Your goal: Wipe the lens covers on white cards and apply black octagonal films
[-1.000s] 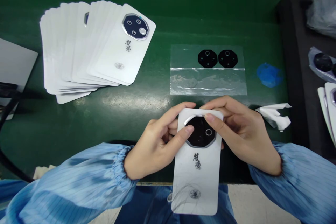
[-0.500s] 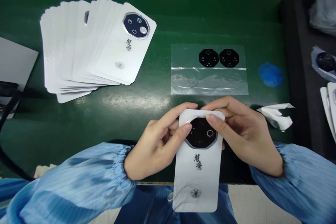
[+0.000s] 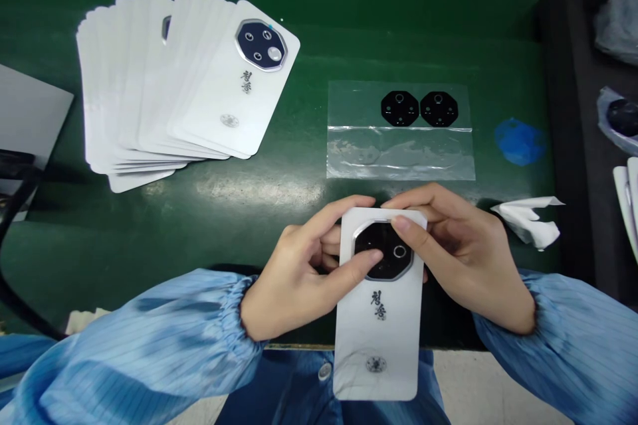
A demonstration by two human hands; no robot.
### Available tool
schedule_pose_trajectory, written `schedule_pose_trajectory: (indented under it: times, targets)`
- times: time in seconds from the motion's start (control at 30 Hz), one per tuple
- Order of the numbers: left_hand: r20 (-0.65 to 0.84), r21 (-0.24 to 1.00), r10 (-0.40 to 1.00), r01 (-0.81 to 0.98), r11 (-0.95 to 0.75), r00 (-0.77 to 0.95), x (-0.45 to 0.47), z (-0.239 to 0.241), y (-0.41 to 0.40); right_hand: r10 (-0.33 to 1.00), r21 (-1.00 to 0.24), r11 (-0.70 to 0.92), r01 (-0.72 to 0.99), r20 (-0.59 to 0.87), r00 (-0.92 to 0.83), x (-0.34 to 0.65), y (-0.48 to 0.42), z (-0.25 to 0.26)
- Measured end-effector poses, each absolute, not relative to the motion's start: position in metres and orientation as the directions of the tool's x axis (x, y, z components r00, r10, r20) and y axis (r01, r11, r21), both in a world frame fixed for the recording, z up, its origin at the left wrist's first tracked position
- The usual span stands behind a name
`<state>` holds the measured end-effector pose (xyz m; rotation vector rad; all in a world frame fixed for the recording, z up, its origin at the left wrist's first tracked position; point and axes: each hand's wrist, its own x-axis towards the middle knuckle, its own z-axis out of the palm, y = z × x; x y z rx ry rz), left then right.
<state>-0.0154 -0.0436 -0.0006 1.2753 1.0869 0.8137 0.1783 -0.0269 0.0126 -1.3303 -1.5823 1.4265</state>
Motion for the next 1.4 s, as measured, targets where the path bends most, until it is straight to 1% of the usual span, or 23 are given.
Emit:
schedule_pose_trajectory:
  times: [0.13,0.47,0.8,1.03,1.13,1.2,1.27,1.33,1.4]
  targets:
    - [-0.124,0.989,0.939,0.119,0.09,0.321,-0.015,0.001,-0.042,0.935,-0.96,-0.108,0.257,-0.186,-0.303,0.179,-0.028,0.012]
    - [-0.065,0.977,0.948,0.214,-0.003,0.31,-0.018,0.001,-0.043,0.929,-0.964,-0.124,0.236,-0.196,-0.312,0.179,-0.027,0.012]
    - [-0.047,0.981,0.949,0.194,-0.015,0.312,-0.018,-0.001,-0.042,0.928,-0.966,-0.147,0.211,-0.209,-0.31,0.179,-0.028,0.009]
    - [-0.085,0.976,0.946,0.217,0.016,0.313,-0.019,-0.004,-0.044,0.92,-0.97,-0.166,0.178,-0.217,-0.326,0.177,-0.025,0.011]
    - [-0.102,0.973,0.947,0.228,0.031,0.305,-0.02,-0.006,-0.043,0.916,-0.972,-0.205,0.118,-0.233,-0.325,0.175,-0.023,0.007]
    - [-0.123,0.957,0.958,0.286,0.045,0.261,-0.023,-0.006,-0.044,0.908,-0.968,-0.25,0.021,-0.242,-0.342,0.173,-0.024,0.003]
    - [-0.143,0.93,0.974,0.361,0.073,0.173,-0.026,-0.006,-0.044,0.885,-0.949,-0.3,-0.093,-0.24,-0.398,0.17,-0.026,-0.001]
    - [-0.165,0.903,0.982,0.416,0.112,0.094,-0.03,-0.007,-0.043,0.866,-0.946,-0.309,-0.101,-0.236,-0.442,0.169,-0.028,-0.005]
    - [-0.224,0.878,0.974,0.441,0.185,0.038,-0.031,-0.007,-0.042,0.866,-0.95,-0.299,-0.089,-0.231,-0.442,0.169,-0.031,-0.009]
